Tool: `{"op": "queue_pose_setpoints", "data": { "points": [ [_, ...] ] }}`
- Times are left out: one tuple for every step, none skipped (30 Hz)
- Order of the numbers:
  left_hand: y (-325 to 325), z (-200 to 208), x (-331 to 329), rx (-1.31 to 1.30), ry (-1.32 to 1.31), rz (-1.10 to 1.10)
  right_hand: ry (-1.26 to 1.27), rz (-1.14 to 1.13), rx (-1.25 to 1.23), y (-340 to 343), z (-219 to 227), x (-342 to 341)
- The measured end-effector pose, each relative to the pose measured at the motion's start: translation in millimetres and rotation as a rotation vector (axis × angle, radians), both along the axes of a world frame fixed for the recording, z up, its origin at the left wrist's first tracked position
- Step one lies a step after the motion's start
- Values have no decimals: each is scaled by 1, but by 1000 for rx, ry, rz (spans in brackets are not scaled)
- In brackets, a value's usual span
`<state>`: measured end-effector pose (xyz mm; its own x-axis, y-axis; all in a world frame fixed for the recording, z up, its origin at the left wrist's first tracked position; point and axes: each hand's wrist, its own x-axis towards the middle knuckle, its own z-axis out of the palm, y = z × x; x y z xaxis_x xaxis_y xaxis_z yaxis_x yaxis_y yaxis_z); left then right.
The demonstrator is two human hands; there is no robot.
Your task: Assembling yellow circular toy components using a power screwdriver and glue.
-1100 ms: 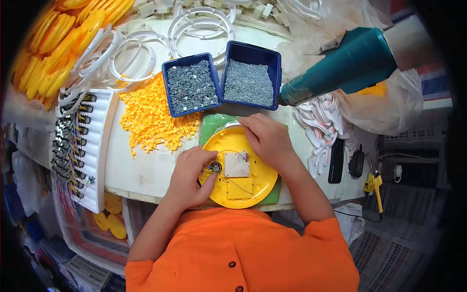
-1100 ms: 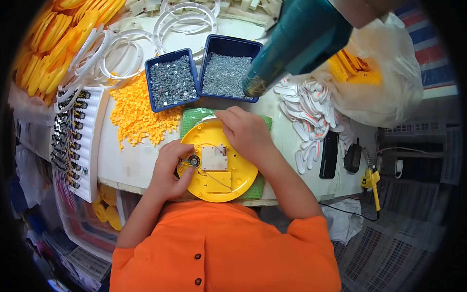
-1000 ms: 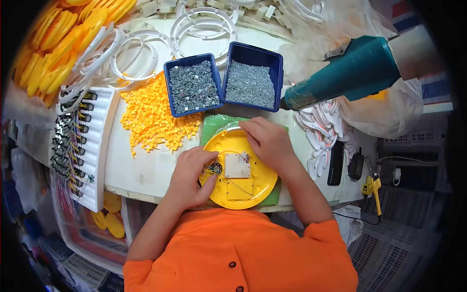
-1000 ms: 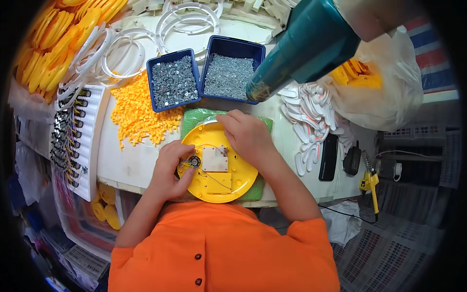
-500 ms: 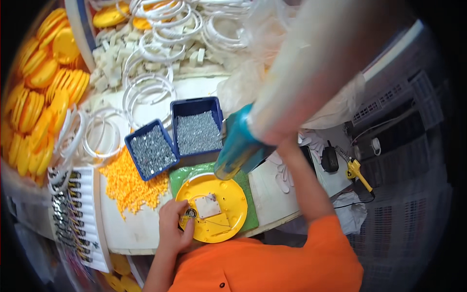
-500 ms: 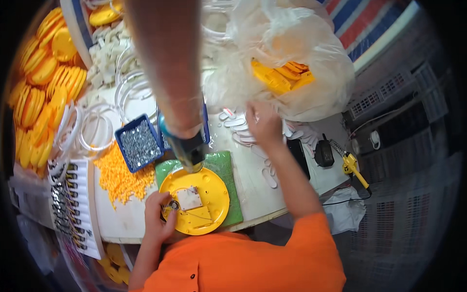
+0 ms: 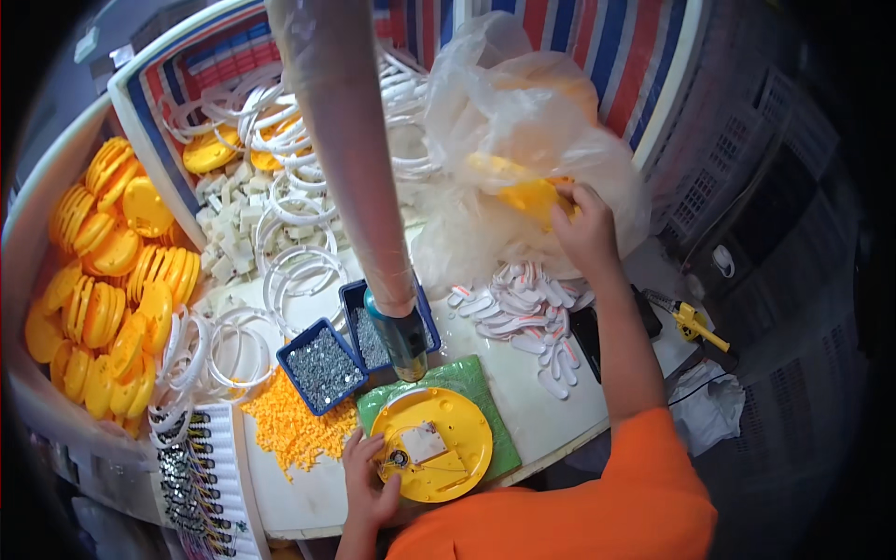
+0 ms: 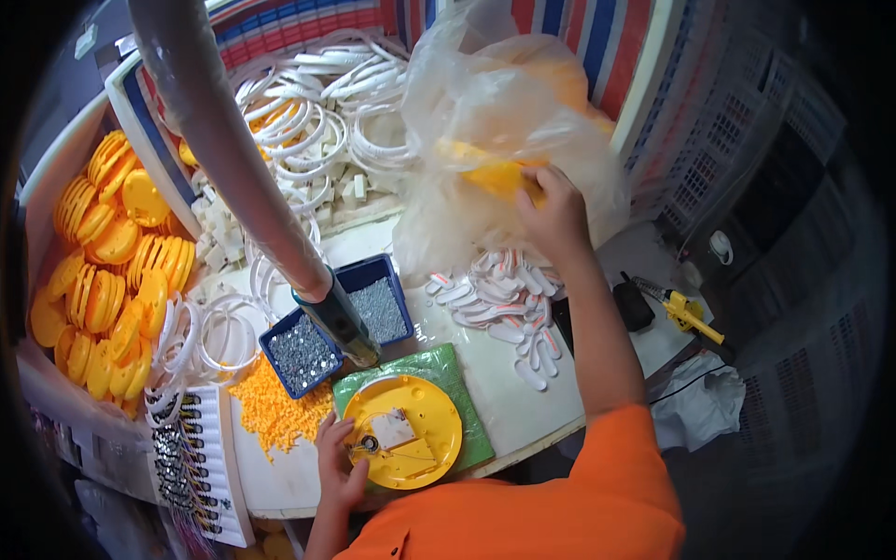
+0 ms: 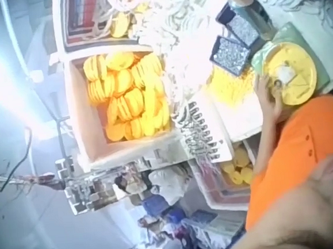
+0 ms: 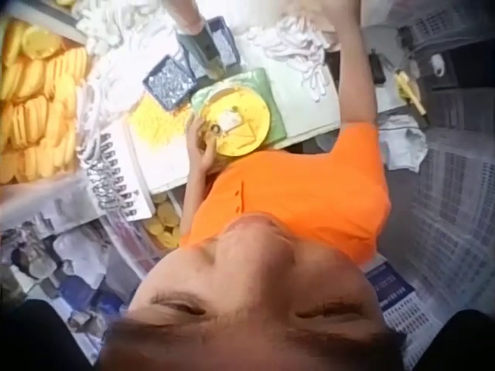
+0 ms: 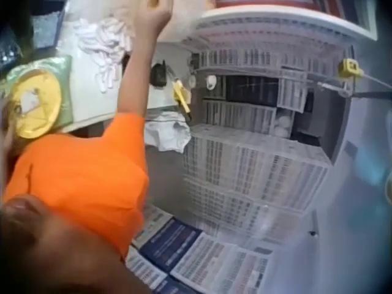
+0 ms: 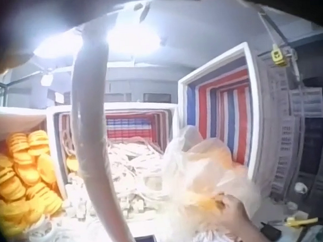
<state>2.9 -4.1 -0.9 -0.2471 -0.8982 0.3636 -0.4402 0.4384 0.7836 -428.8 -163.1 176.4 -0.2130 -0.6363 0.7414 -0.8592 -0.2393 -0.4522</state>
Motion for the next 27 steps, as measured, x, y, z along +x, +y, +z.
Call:
{"op": "queue_pose_setpoints", "data": {
  "points": [
    [2,-2,7,-35,66,40,-57,64,25,28,13,15],
    [0,-2,10,-65,86,38,-61,103,21,54,17,18],
    [2,-1,17,-72,183,84,-65,156,22,80,16,21],
    [5,3,23,-77,284,144,-236,223,224,108,23,28],
    [6,8,25,-100,311,165,-62,346,114,128,23,21],
    [9,10,31,74,500,97,-86,465,161,147,32,26],
    [19,10,36,249,685,34,-197,648,127,157,29,34],
    [21,22,36,327,652,-84,-332,838,107,163,27,48],
    [24,43,37,410,621,-175,-300,964,83,168,34,70],
    [20,47,28,513,752,-302,-272,1077,79,173,35,79],
    [16,62,19,805,905,-325,-159,1195,92,171,42,93],
    [10,70,14,776,879,-438,-45,1296,93,167,48,107],
    [10,73,13,677,1036,-548,17,1298,241,166,54,123],
    [16,78,22,787,1195,-515,74,1317,374,160,50,147],
    [23,81,37,844,1426,-448,169,1225,442,157,39,175],
    [28,84,47,899,1651,-398,312,1278,522,146,38,196],
    [32,72,63,806,1711,-441,408,1297,493,138,27,216],
    [45,55,81,709,1776,-466,533,1331,443,131,19,239],
    [52,50,91,595,1813,-302,641,1297,332,128,7,254],
    [59,36,108,485,1655,-130,740,1266,206,123,-6,267],
    [70,35,117,501,1590,-35,740,1300,210,116,-15,276],
    [75,32,123,518,1523,46,756,1292,143,108,-23,285],
    [80,33,124,508,1533,63,770,1281,76,103,-30,293],
    [81,35,120,436,1602,32,778,1297,74,101,-35,298],
    [82,36,117,362,1667,-2,800,1300,93,99,-39,302],
    [83,32,114,352,1673,5,821,1298,111,98,-44,305],
    [85,26,112,332,1620,140,828,1322,96,100,-51,309]
  ]
}}
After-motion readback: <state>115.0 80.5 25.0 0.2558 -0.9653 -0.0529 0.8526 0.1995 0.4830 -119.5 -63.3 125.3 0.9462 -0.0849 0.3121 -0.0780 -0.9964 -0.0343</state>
